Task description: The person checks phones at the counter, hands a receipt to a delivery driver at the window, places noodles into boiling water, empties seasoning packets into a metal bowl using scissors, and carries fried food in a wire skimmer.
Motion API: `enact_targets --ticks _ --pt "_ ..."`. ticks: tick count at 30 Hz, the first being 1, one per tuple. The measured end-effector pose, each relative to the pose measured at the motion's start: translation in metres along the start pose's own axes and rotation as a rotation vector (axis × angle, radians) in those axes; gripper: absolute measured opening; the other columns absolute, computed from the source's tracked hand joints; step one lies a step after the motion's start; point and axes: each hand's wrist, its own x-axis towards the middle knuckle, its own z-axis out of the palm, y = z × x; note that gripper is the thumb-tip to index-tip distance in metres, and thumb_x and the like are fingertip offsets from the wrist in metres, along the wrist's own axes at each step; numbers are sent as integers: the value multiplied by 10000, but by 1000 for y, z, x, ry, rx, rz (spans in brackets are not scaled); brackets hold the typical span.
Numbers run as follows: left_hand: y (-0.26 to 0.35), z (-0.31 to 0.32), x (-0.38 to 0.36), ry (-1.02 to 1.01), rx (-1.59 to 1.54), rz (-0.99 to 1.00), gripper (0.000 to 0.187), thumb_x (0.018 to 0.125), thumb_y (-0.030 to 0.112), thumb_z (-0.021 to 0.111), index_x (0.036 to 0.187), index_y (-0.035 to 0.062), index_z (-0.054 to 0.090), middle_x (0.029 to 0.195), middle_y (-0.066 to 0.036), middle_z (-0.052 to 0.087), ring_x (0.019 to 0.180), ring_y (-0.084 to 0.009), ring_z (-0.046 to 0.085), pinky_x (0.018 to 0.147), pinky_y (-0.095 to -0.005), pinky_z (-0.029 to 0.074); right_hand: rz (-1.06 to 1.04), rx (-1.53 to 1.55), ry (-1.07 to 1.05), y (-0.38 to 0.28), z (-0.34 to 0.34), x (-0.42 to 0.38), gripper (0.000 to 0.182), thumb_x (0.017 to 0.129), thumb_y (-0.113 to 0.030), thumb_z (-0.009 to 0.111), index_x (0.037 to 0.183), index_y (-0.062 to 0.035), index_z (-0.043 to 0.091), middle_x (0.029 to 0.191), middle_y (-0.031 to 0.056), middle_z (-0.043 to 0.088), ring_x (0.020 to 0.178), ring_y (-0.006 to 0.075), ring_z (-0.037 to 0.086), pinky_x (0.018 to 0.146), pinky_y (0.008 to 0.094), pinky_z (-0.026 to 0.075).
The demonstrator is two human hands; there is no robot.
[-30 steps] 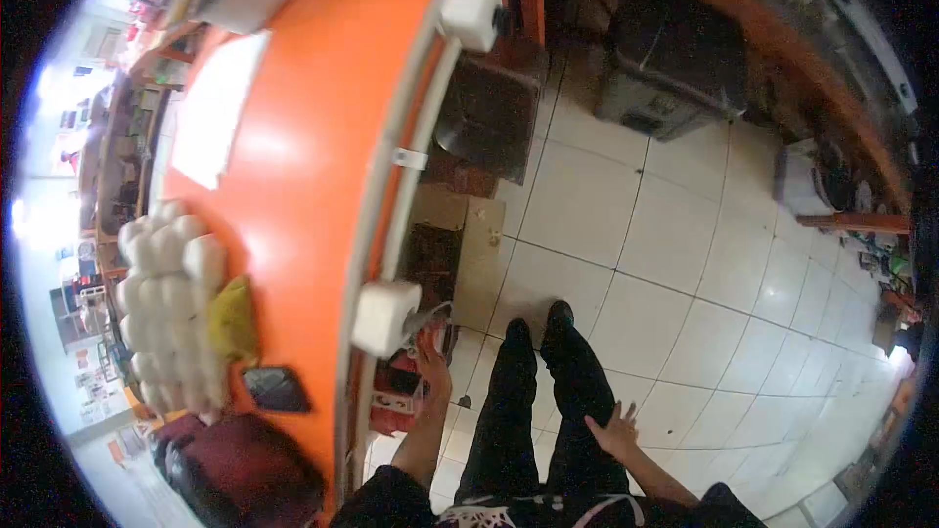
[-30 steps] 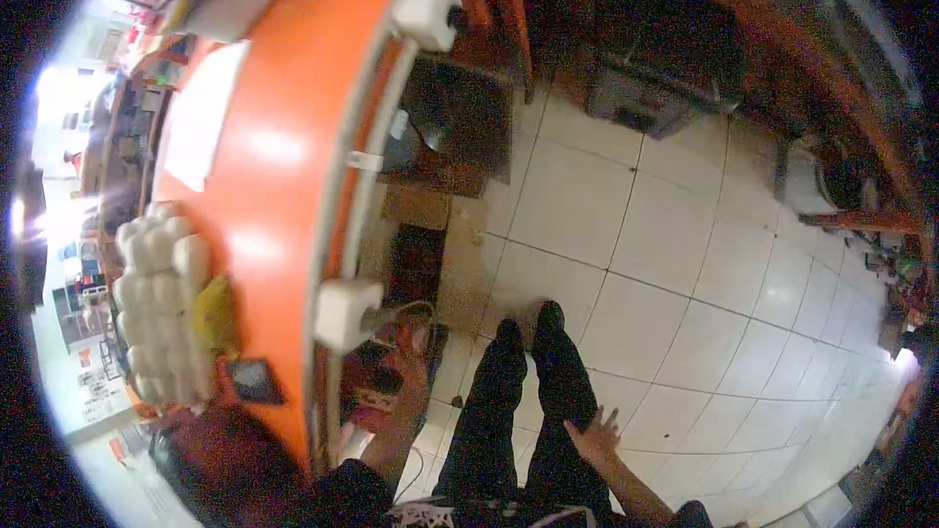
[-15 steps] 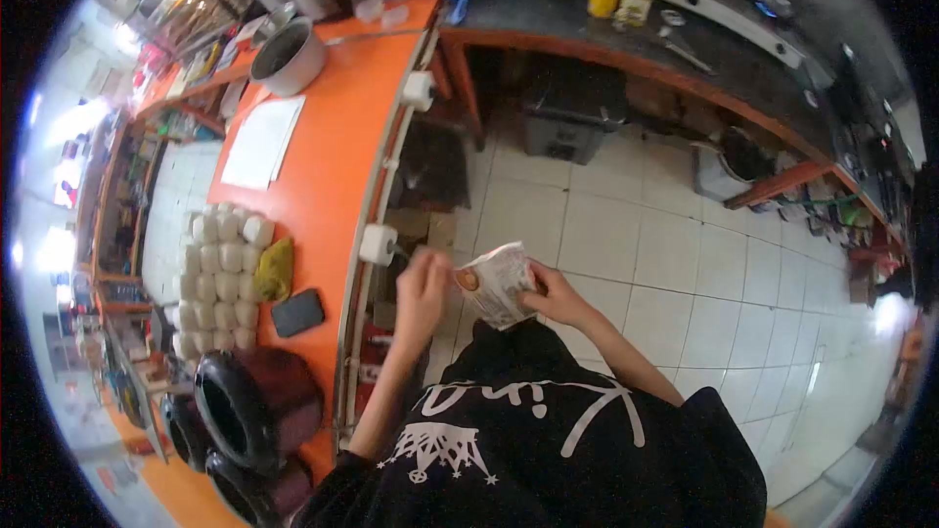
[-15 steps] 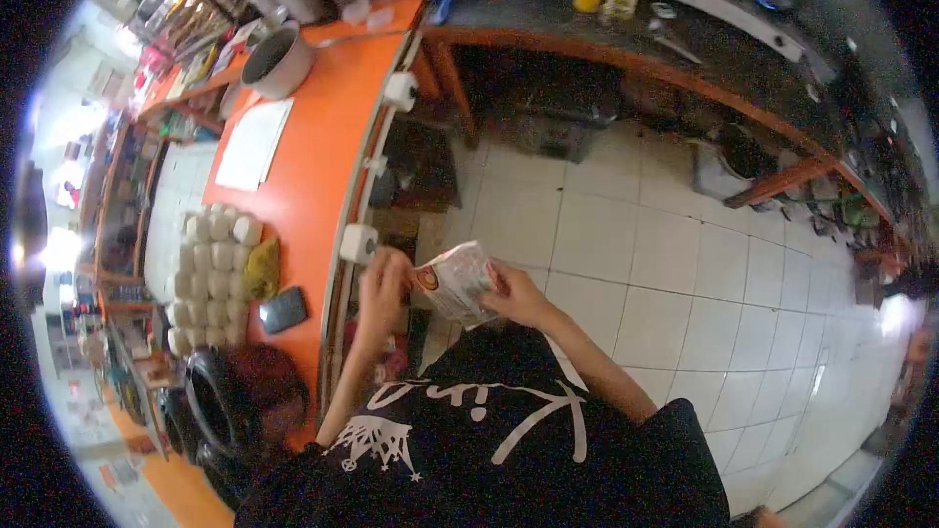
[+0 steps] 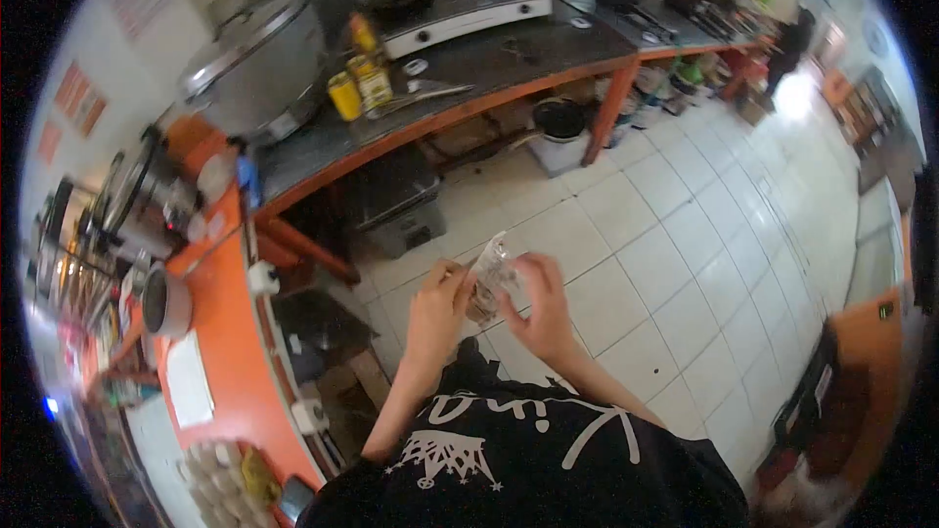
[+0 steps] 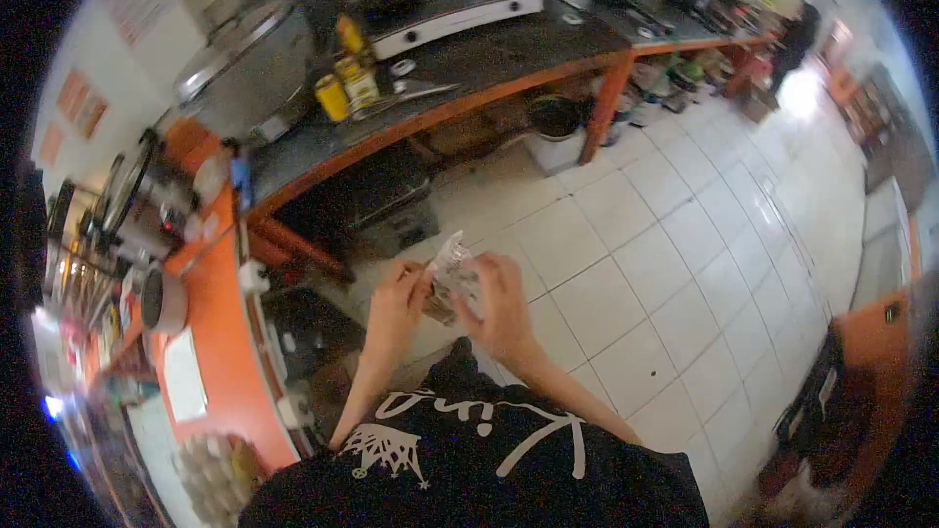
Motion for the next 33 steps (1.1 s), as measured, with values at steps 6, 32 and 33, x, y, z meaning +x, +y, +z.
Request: enact_targets --ticks 6,32,33 --pt "-9 40 55 -145 -31 53 191 890 114 505 1023 4 588 976 -147 547 831 -340 585 687 -394 469 168 120 -139 51 27 21 295 707 -82 664 957 -19 521 898 153 515 821 340 506 713 402 415" --pt "-112 28 468 -830 -319 204 316 740 188 717 949 49 525 850 -83 523 760 -203 559 693 -325 468 71 452 -897 255 110 383 184 873 -229 542 955 -75 596 932 141 532 923 336 533 815 403 432" --pt "-109 29 476 -765 -277 275 302 751 180 707 950 41 527 853 -87 529 762 -207 561 686 -331 467 69 456 -902 265 115 393 184 873 -229 542 955 -75 596 932 141 532 923 336 533 815 403 432"
